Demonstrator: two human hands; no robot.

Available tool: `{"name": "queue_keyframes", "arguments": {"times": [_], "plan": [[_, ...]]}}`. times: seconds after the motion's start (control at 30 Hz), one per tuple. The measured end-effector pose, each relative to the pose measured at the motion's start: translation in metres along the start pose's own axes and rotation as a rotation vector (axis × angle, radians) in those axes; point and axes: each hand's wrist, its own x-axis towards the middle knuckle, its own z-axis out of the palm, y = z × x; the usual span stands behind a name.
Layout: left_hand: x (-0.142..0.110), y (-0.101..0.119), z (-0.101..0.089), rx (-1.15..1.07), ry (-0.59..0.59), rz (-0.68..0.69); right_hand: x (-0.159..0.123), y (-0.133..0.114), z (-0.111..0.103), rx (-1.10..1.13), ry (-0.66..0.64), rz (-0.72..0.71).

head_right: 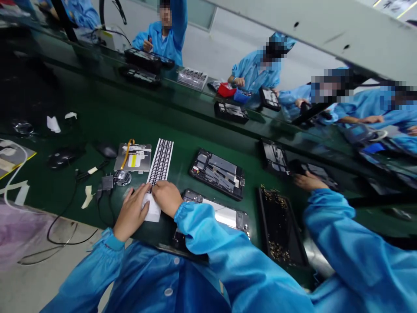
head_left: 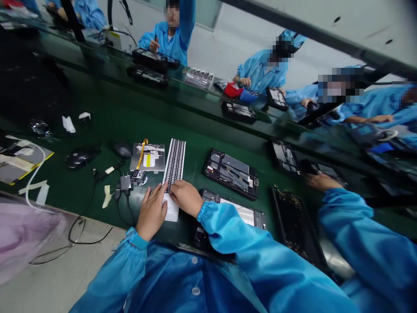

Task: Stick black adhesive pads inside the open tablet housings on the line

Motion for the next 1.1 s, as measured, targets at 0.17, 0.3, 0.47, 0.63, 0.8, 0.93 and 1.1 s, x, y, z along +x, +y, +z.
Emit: {"name": "queue_keyframes", "arguments": {"times": [0.17,0.3,0.47,0.63,0.8,0.93,1.1], "plan": [[-0.002,0.0,0.003,-0.012,0.008,0.001,-0.003,0.0,0.011,-0.079,0.016,0.039],[-0.001,0.0,0.004,-0.007,0.005,0.0,-0.009,-0.008,0.01,-0.103,0.016,0.007],[0.001,0.003,0.004,0.017,-0.012,0.004,0.003,-0.008,0.014,-0.051,0.008,-0.025],[0.008,0.001,0.0,0.078,-0.038,0.012,-0.002,0.028,-0.026,0.116,0.017,-0.056],[0.003,0.022,-0.009,0.063,0.074,0.096,-0.115,0.036,-0.08,0.508,0.388,-0.041],[-0.025,0.064,-0.009,-0.13,0.174,0.317,-0.207,0.016,-0.053,0.377,0.326,0.14],[-0.057,0.1,0.013,-0.242,0.034,0.609,-0.239,0.002,-0.001,0.214,0.389,0.255]]}}
